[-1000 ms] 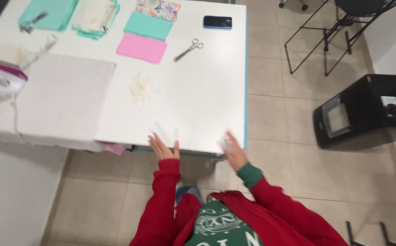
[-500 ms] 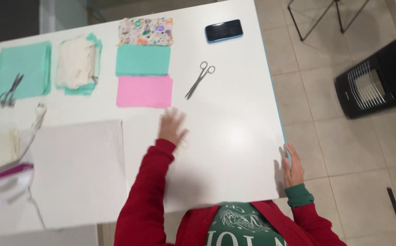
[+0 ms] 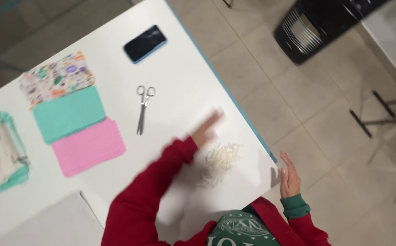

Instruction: The person folds small white fabric pieces on a white table, then moves to a second table with an orange striped cloth to continue folding and stacking the items. The person handles the fabric by hand, arranging the folded pieces into neat piles.

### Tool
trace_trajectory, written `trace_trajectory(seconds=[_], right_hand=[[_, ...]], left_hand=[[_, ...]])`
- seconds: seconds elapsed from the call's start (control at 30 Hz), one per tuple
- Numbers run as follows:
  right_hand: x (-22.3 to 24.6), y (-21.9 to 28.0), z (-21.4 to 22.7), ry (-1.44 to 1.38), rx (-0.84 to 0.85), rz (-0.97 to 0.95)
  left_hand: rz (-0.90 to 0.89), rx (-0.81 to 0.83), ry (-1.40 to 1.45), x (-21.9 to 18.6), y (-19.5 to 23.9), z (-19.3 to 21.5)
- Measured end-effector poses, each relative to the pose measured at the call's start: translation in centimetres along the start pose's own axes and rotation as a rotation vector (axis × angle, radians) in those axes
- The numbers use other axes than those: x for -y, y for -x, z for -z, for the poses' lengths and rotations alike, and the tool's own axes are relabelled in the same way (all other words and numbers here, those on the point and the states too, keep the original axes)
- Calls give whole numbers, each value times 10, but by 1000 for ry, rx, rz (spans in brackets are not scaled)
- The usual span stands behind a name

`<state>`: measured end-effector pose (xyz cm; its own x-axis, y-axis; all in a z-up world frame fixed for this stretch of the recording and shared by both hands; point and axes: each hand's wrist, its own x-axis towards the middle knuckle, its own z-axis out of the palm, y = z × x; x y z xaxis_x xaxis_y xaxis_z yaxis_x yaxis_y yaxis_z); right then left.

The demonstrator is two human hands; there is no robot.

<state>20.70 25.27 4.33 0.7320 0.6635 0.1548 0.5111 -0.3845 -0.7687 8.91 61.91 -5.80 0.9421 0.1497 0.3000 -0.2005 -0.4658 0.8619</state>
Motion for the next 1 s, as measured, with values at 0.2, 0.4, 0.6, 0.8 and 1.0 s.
trace_trajectory(seconds=[0.2, 0.4, 0.6, 0.8, 1.0], right_hand=[[-12, 48, -6, -38, -103, -127], [-15, 61, -19, -305, -71, -311], [-29, 68, -16, -341, -47, -181], [-54, 75, -43, -867, -185, -248], [-38, 87, -70, -1053, -328, -196]], left_hand=[[30, 296, -807, 19, -86, 93], [-550, 323, -807, -42, -39, -11], [-314, 459, -185, -113, 59, -47], [34, 7, -562, -142, 182, -25], [497, -305, -909, -163, 236, -95]])
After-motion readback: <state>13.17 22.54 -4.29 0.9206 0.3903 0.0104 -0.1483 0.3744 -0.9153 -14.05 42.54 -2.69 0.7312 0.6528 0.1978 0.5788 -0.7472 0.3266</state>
